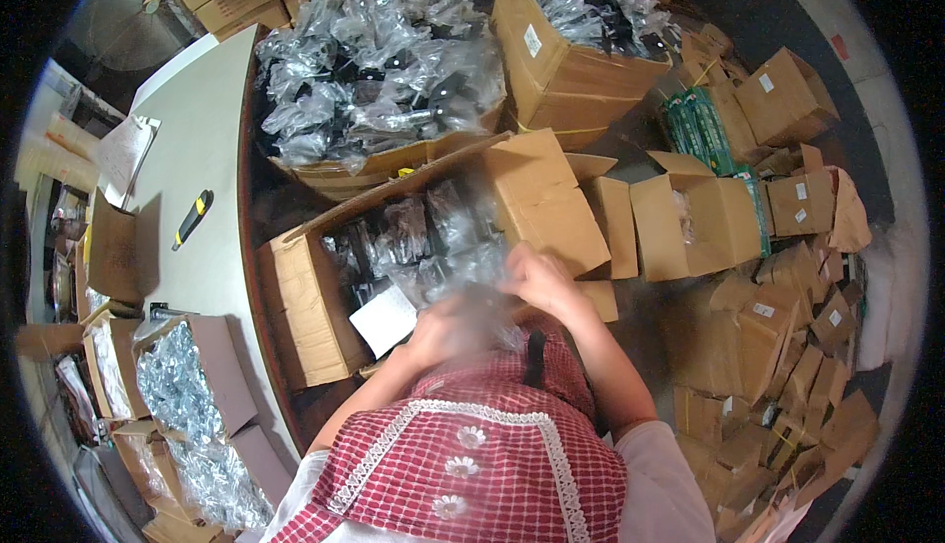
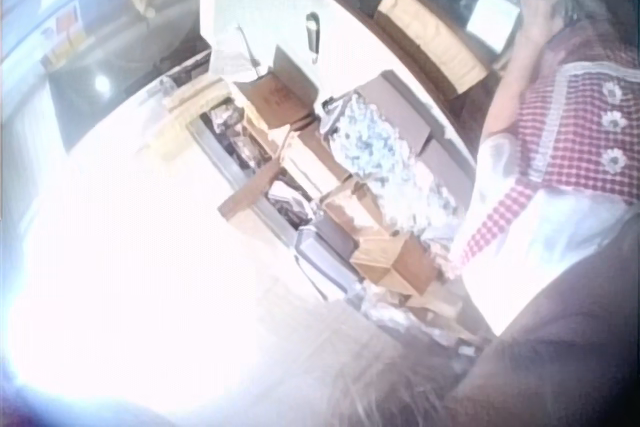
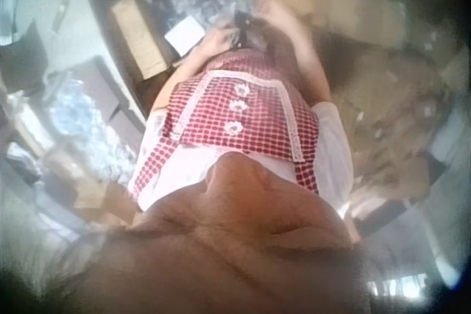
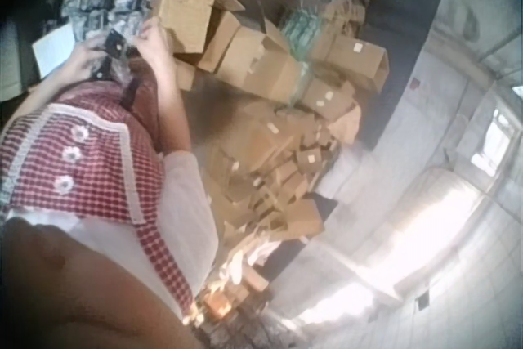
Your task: The person unpacks small black plastic components from plastic bags inside a cardboard box. They remove each item, briefly inspect it, and place it into a nearby box. The person repeats this process for multiple items throughout the clip.
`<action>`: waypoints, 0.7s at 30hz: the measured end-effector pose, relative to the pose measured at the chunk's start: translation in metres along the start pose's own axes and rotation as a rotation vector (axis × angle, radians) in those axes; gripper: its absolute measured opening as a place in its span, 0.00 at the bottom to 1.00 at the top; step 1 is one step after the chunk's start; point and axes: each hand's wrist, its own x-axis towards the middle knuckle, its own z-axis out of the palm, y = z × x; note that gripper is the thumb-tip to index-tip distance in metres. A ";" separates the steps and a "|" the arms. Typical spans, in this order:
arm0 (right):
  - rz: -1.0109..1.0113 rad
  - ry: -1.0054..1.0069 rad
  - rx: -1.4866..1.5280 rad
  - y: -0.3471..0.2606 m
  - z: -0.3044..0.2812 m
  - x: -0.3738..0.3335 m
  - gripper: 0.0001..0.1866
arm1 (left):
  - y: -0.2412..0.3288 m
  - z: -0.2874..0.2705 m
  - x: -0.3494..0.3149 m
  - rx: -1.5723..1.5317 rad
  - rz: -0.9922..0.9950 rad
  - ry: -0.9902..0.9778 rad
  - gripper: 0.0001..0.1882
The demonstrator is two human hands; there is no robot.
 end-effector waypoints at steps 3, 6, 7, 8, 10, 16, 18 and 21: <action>0.010 0.065 0.050 0.012 0.022 0.011 0.23 | 0.003 -0.011 -0.010 -0.073 -0.172 -0.071 0.22; 0.006 0.010 0.091 0.025 0.036 0.022 0.23 | 0.010 -0.017 -0.011 -0.281 -0.170 0.084 0.17; -0.052 0.034 0.031 0.028 0.042 0.028 0.22 | 0.013 -0.019 -0.012 -0.333 -0.233 0.116 0.16; -0.077 0.053 -0.037 0.029 0.047 0.036 0.20 | 0.016 -0.020 -0.013 -0.363 -0.250 0.126 0.16; -0.115 0.085 -0.178 0.030 0.059 0.056 0.17 | 0.020 -0.025 -0.014 -0.437 -0.276 0.144 0.15; -0.171 0.055 -0.432 0.017 0.103 0.123 0.11 | 0.040 -0.039 -0.020 -0.713 -0.606 0.416 0.12; -0.240 0.017 -0.458 0.008 0.118 0.138 0.10 | 0.045 -0.048 -0.024 -0.671 -0.609 0.485 0.12; -0.279 -0.024 -0.555 -0.006 0.128 0.151 0.09 | 0.048 -0.055 -0.034 -0.534 -0.708 0.520 0.12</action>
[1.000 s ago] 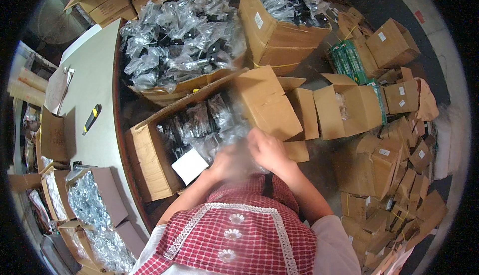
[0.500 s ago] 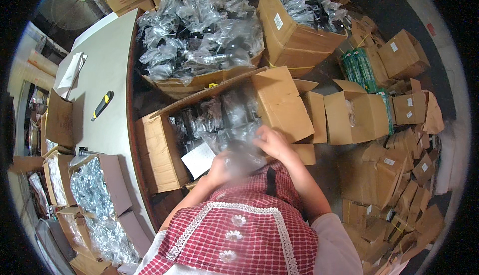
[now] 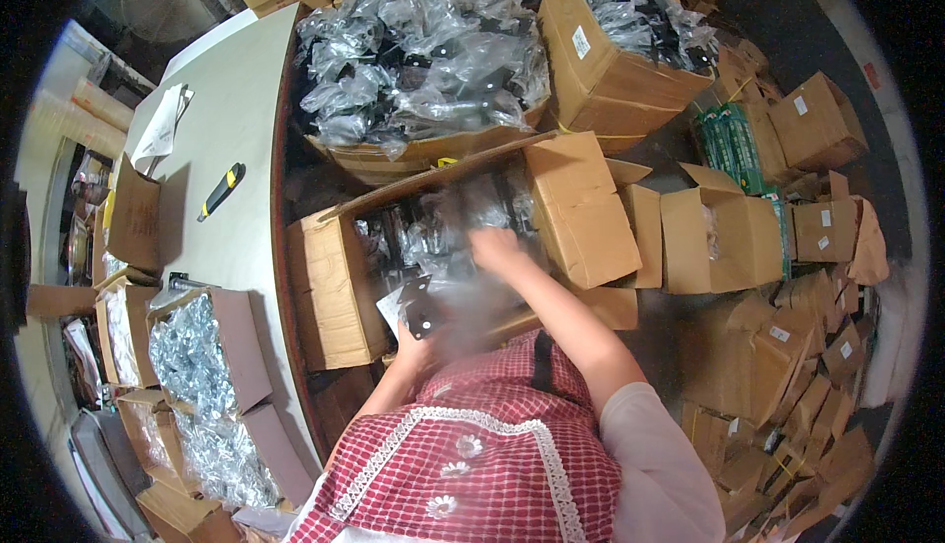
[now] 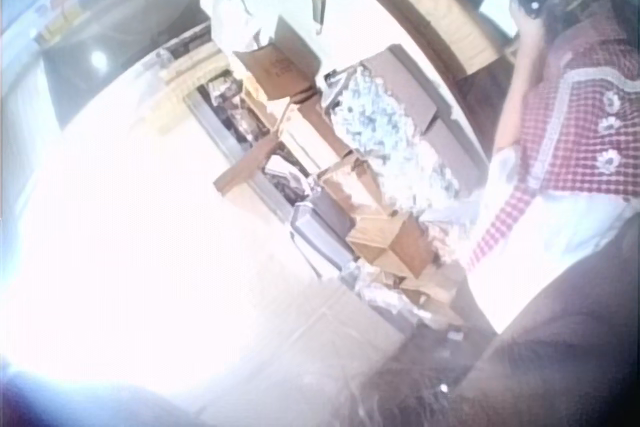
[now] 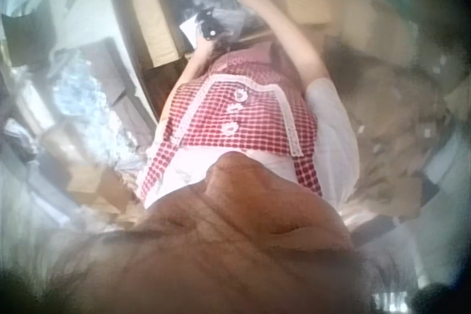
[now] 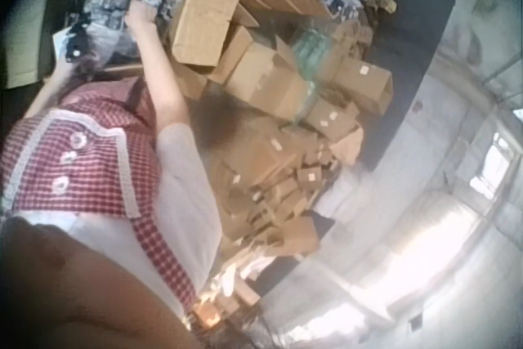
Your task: The person unpacks small black plastic components from plastic bags inside a cardboard box. They remove each item, briefly inspect it, and place it into a nearby box. The person repeats this process for multiple items throughout the clip.
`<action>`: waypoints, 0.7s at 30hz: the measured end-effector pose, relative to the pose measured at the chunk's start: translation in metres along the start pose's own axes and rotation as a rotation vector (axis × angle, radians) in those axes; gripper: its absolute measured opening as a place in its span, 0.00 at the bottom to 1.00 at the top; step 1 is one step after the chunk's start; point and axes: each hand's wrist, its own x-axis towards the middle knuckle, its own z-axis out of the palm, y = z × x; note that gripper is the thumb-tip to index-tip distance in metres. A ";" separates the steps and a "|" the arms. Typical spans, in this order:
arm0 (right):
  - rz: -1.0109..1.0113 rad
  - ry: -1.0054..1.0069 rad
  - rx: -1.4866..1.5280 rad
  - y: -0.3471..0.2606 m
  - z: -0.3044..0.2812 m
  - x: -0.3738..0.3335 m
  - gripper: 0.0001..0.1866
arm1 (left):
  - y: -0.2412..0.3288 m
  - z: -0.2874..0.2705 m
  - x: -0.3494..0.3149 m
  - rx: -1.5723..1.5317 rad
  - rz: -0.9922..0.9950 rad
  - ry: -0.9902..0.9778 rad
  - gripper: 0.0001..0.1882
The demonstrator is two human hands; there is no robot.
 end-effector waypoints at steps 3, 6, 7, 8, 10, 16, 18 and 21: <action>0.127 0.055 0.081 0.005 -0.006 0.005 0.10 | -0.012 -0.010 -0.007 0.088 0.049 0.115 0.12; 0.115 -0.001 -0.049 0.026 -0.009 0.001 0.11 | -0.024 -0.028 -0.017 0.802 0.578 0.140 0.13; 0.058 -0.059 -0.115 0.033 -0.008 -0.001 0.11 | -0.027 -0.031 -0.018 0.762 0.565 0.160 0.12; 0.034 -0.073 -0.151 0.036 -0.004 -0.003 0.11 | -0.029 -0.033 -0.018 0.722 0.555 0.179 0.12; 0.000 -0.122 -0.229 0.039 0.001 -0.007 0.12 | -0.028 -0.036 -0.016 0.693 0.573 0.196 0.12; 0.146 0.014 -0.021 0.024 -0.002 -0.019 0.12 | -0.028 -0.031 -0.011 -0.403 -0.189 0.362 0.14; 0.172 0.030 0.111 0.013 -0.002 -0.029 0.12 | -0.031 -0.034 -0.010 -0.316 -0.196 0.342 0.13; 0.118 -0.108 0.138 -0.004 -0.001 -0.042 0.12 | -0.035 -0.039 -0.009 -0.351 -0.111 0.349 0.12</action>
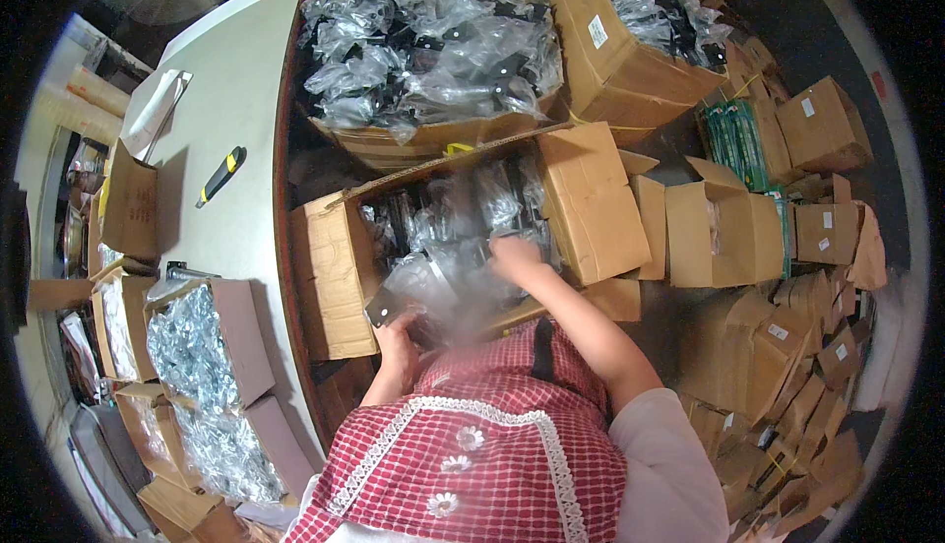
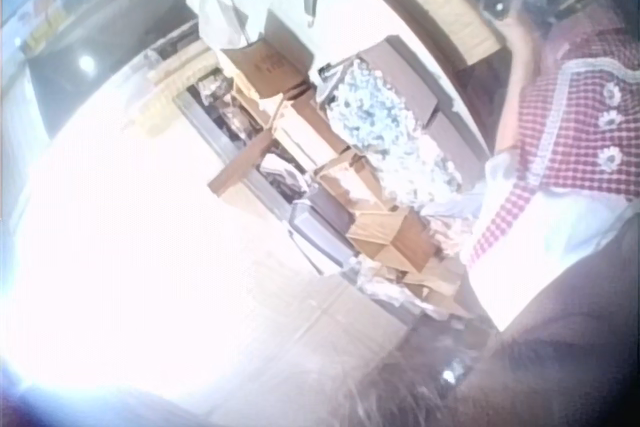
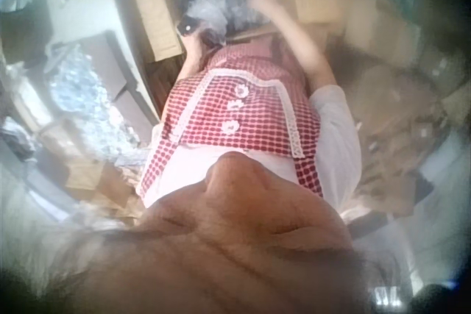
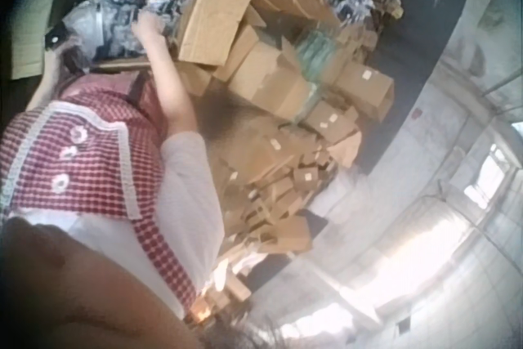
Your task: The person unpacks small black plastic components from plastic bags inside a cardboard box. They remove each item, briefly inspect it, and place it into a nearby box. The person repeats this process for multiple items throughout the clip.
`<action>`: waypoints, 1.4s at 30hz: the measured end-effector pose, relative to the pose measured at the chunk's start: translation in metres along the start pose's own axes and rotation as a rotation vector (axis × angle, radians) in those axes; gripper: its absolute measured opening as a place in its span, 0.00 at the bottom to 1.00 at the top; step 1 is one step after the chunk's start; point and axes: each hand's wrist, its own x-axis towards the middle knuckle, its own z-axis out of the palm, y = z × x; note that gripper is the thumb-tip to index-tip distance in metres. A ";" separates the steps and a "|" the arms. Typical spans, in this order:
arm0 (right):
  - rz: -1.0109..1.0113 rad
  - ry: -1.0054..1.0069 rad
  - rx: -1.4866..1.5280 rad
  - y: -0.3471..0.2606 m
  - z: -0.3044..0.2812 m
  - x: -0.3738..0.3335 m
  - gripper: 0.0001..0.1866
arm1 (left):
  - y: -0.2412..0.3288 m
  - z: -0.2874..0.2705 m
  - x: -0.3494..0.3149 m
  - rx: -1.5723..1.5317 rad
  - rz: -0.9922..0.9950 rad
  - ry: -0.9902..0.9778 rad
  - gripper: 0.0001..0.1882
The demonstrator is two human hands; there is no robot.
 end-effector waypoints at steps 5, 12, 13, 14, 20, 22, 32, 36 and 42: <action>0.112 -0.553 -0.066 -0.013 -0.002 -0.015 0.14 | 0.007 -0.002 -0.001 -0.138 -0.086 0.040 0.12; 0.242 -0.359 -0.098 0.017 -0.025 -0.027 0.08 | 0.018 -0.009 -0.004 -0.153 -0.253 0.075 0.16; 0.311 -0.255 -0.099 0.026 -0.031 -0.024 0.08 | 0.018 -0.009 -0.005 -0.169 -0.228 0.064 0.16; 0.376 -0.139 -0.134 0.034 -0.037 -0.025 0.09 | 0.017 -0.009 -0.006 -0.176 -0.232 0.064 0.17; 0.431 -0.152 -0.068 0.059 -0.066 -0.023 0.16 | 0.014 0.000 -0.005 -0.206 -0.216 0.093 0.19; 0.398 -0.203 -0.122 0.055 -0.059 -0.017 0.16 | 0.014 0.004 -0.004 -0.191 -0.193 0.079 0.19; 0.322 -0.334 -0.328 0.048 -0.002 -0.028 0.16 | 0.016 0.015 -0.004 -0.155 -0.150 0.003 0.14; 0.122 -0.444 -0.504 0.054 -0.002 -0.028 0.15 | 0.013 0.015 -0.004 -0.139 -0.214 0.019 0.13; -0.161 -0.386 -0.631 0.053 0.001 -0.030 0.12 | 0.015 0.022 -0.008 -0.063 -0.195 0.010 0.13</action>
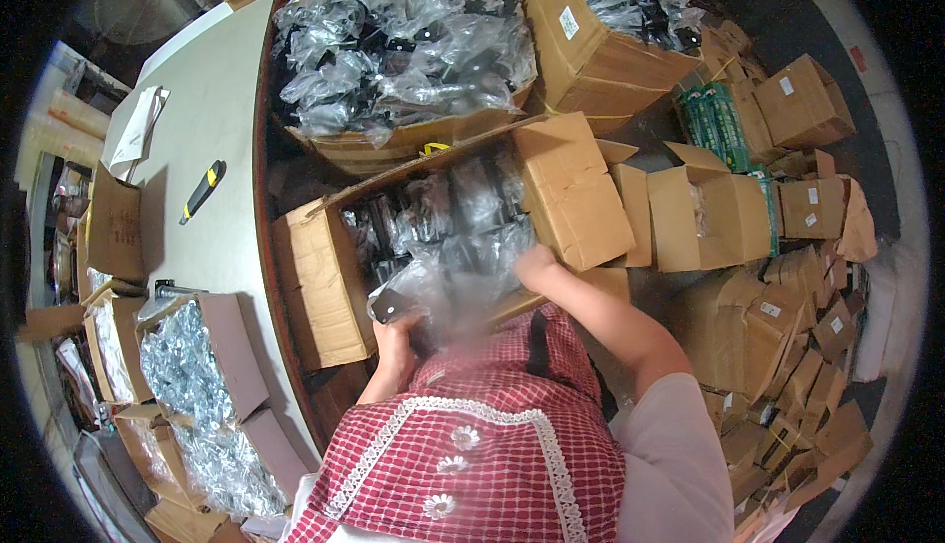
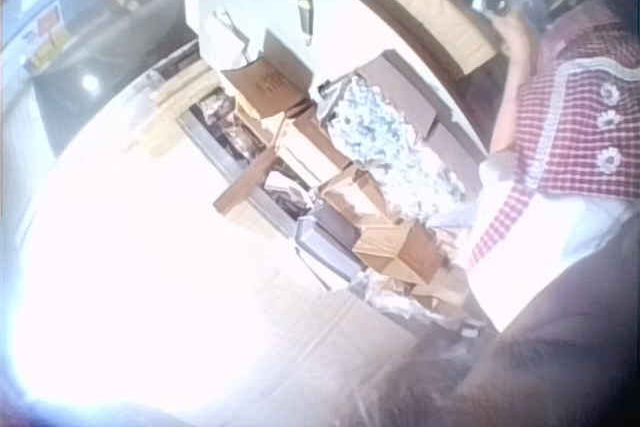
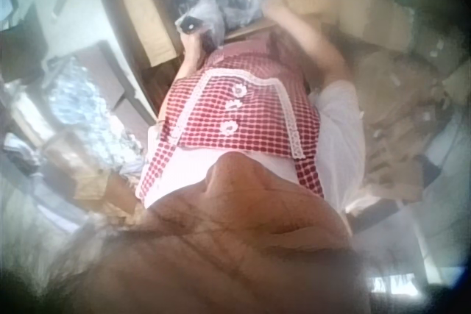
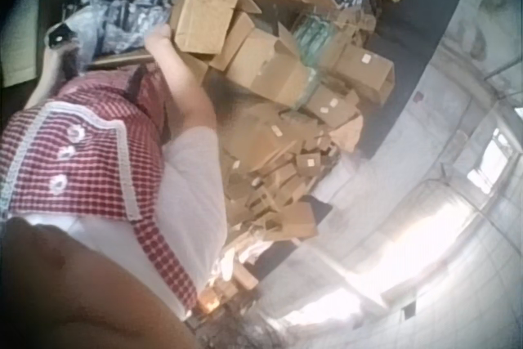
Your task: The person unpacks small black plastic components from plastic bags inside a cardboard box. They remove each item, briefly inspect it, and place it into a nearby box. The person repeats this process for multiple items throughout the clip.
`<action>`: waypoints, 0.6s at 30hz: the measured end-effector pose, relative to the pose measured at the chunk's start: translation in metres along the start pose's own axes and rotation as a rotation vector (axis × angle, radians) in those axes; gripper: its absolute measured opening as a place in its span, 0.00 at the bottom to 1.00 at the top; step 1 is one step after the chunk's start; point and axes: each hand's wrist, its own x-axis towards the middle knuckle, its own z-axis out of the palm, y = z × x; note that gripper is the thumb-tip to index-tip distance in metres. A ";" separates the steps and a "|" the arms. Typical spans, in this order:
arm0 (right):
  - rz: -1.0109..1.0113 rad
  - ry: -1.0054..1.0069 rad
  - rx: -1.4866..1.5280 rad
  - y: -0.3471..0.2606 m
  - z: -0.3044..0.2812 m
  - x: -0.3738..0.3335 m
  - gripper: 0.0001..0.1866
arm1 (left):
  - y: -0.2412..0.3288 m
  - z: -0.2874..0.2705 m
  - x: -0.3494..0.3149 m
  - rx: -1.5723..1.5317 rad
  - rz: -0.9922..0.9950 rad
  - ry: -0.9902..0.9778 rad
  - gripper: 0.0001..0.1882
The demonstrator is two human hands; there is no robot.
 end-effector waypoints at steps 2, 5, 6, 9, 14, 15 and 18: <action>-0.100 0.048 -0.026 0.006 -0.003 -0.009 0.10 | 0.001 0.001 0.000 0.004 -0.005 -0.022 0.13; -0.158 0.151 0.004 0.026 -0.013 -0.024 0.07 | 0.002 0.002 -0.001 -0.026 0.027 -0.046 0.12; -0.140 0.220 0.058 0.033 -0.016 -0.028 0.07 | 0.002 0.003 -0.002 -0.040 0.043 -0.054 0.12; -0.047 0.443 0.268 0.053 -0.019 -0.043 0.07 | 0.004 0.009 -0.004 0.016 0.080 -0.025 0.11; 0.006 0.592 0.276 0.063 -0.016 -0.054 0.07 | 0.011 0.026 -0.009 0.076 0.067 -0.182 0.07; -0.014 0.619 0.260 0.059 -0.013 -0.056 0.07 | 0.012 0.030 -0.009 0.119 0.086 -0.201 0.07; -0.032 0.626 0.209 0.043 -0.006 -0.067 0.06 | 0.018 0.043 -0.006 0.210 0.103 -0.296 0.06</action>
